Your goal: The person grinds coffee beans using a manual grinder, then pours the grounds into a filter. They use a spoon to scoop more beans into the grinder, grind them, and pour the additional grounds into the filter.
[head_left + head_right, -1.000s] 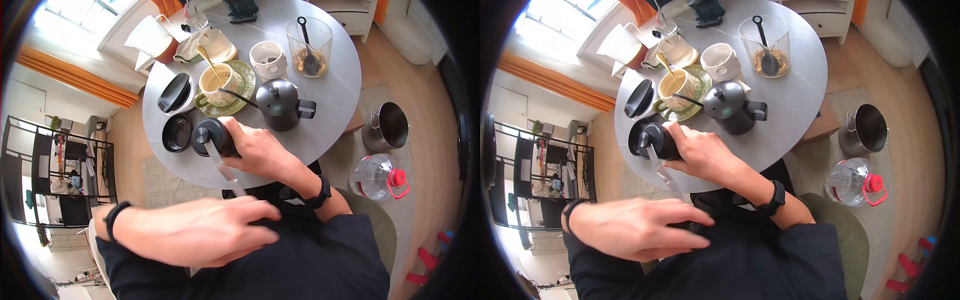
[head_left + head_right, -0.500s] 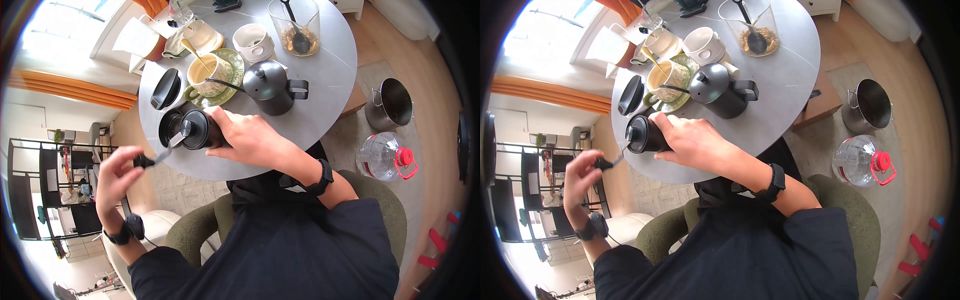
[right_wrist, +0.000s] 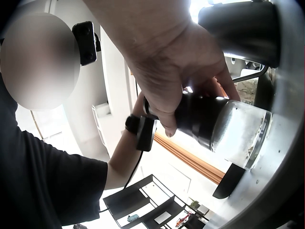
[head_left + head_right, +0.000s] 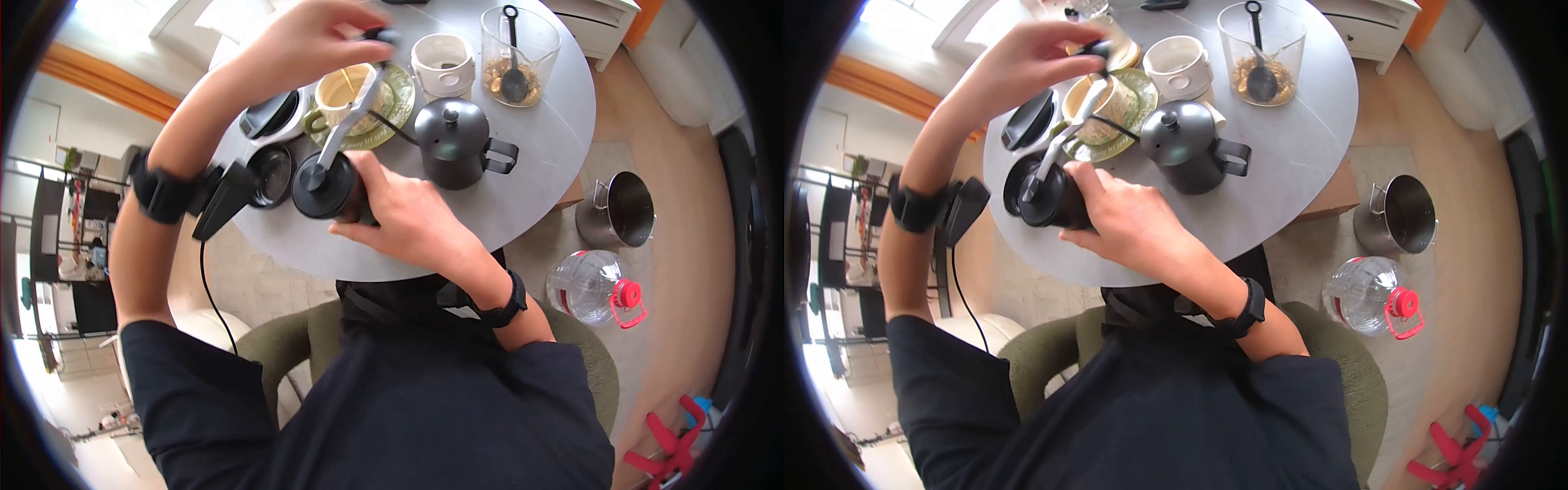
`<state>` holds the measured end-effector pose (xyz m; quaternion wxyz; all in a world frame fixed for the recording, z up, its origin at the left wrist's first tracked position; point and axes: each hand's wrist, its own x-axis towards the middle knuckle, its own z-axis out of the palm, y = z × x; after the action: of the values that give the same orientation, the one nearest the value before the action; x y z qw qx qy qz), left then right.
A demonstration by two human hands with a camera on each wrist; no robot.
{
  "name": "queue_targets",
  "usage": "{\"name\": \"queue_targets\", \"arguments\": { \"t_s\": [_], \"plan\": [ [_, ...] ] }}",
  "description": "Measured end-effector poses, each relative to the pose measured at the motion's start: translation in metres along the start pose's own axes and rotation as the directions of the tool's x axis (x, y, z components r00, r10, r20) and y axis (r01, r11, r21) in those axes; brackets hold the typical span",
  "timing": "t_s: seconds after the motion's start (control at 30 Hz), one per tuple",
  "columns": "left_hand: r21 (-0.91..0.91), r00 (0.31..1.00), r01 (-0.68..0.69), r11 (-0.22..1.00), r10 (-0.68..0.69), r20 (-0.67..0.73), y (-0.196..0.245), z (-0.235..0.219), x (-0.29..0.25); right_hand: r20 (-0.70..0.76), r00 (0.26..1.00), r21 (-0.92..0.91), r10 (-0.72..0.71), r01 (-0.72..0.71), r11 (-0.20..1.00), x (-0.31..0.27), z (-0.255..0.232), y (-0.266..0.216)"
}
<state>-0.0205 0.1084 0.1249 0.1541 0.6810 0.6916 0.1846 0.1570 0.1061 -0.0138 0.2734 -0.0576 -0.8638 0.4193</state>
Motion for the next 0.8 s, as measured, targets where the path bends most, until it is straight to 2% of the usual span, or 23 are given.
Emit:
{"name": "queue_targets", "arguments": {
  "t_s": [0.03, 0.07, 0.17, 0.2, 0.23, 0.3, 0.33, 0.37, 0.4, 0.43, 0.47, 0.5, 0.53, 0.57, 0.67, 0.7, 0.77, 0.8],
  "plan": [
    [0.062, 0.992, -0.122, 0.991, 0.122, 0.011, 0.011, 0.006, 0.007, -0.006, 1.000, -0.012, -0.004, 0.004, 1.000, -0.001, 0.000, -0.001],
    [-0.002, 0.976, -0.216, 0.976, 0.216, -0.003, 0.029, 0.014, 0.011, 0.028, 0.999, -0.004, 0.027, -0.027, 1.000, -0.001, -0.001, -0.001],
    [0.181, 0.958, -0.286, 0.941, 0.284, 0.036, 0.087, 0.027, -0.005, -0.028, 0.999, 0.045, -0.023, 0.024, 0.999, -0.004, 0.005, 0.006],
    [0.168, 0.951, -0.310, 0.936, 0.303, 0.068, 0.100, 0.031, -0.016, -0.026, 0.998, 0.028, -0.055, 0.056, 0.998, -0.004, 0.005, 0.006],
    [0.002, 0.933, -0.345, 0.938, 0.343, 0.105, 0.111, 0.033, -0.025, -0.152, 0.857, -0.205, -0.493, 0.461, 0.864, -0.002, 0.007, 0.014],
    [-0.029, 0.903, -0.316, 0.948, 0.310, 0.299, 0.116, 0.034, -0.057, -0.069, 0.974, -0.063, -0.217, 0.213, 0.975, -0.002, -0.001, 0.004],
    [-0.039, 0.874, -0.297, 0.954, 0.288, 0.392, 0.119, 0.035, -0.073, -0.009, 0.997, -0.002, -0.072, 0.072, 0.997, -0.003, -0.006, -0.004],
    [-0.046, 0.853, -0.329, 0.943, 0.318, 0.413, 0.119, 0.033, -0.091, 0.063, 0.995, 0.054, 0.074, -0.078, 0.996, -0.005, -0.008, -0.008],
    [-0.055, 0.832, -0.360, 0.931, 0.347, 0.434, 0.119, 0.030, -0.109, 0.045, 0.999, 0.046, -0.006, 0.004, 0.999, -0.003, -0.002, 0.000],
    [-0.065, 0.808, -0.390, 0.918, 0.375, 0.454, 0.120, 0.027, -0.126, 0.016, 1.000, 0.003, -0.009, 0.009, 1.000, -0.003, 0.000, 0.001],
    [-0.052, 0.800, -0.238, 0.970, 0.226, 0.555, 0.122, 0.017, -0.139, 0.012, 1.000, 0.002, -0.015, 0.015, 1.000, -0.002, 0.001, 0.002],
    [-0.114, 0.859, -0.133, 0.984, 0.172, 0.482, 0.112, 0.016, -0.156, 0.009, 1.000, -0.001, -0.020, 0.020, 1.000, -0.001, 0.002, 0.003],
    [-0.117, 0.891, -0.011, 0.993, 0.063, 0.450, 0.105, 0.009, -0.166, -0.015, 1.000, 0.018, -0.026, 0.027, 0.999, -0.001, 0.003, 0.004],
    [-0.087, 0.886, 0.138, 0.987, -0.084, 0.456, 0.098, 0.000, -0.178, -0.014, 1.000, 0.026, -0.026, 0.027, 0.999, -0.002, 0.004, 0.005],
    [-0.066, 0.919, 0.230, 0.971, -0.195, 0.342, 0.066, -0.017, -0.195, 0.013, 1.000, 0.050, 0.001, -0.002, 0.999, -0.002, 0.002, 0.004],
    [-0.075, 0.894, 0.347, 0.935, -0.305, 0.328, 0.054, -0.022, -0.202, 0.000, 1.000, 0.047, -0.009, 0.009, 0.999, -0.003, 0.003, 0.004],
    [-0.198, 0.858, 0.504, 0.840, -0.463, 0.220, 0.031, -0.026, -0.212, -0.029, 0.999, 0.033, -0.035, 0.036, 0.999, -0.002, 0.005, 0.006],
    [-0.279, 0.858, 0.513, 0.812, -0.480, 0.181, 0.013, -0.027, -0.216, -0.022, 0.999, 0.030, -0.027, 0.027, 0.999, -0.002, 0.004, 0.005]
  ]
}}
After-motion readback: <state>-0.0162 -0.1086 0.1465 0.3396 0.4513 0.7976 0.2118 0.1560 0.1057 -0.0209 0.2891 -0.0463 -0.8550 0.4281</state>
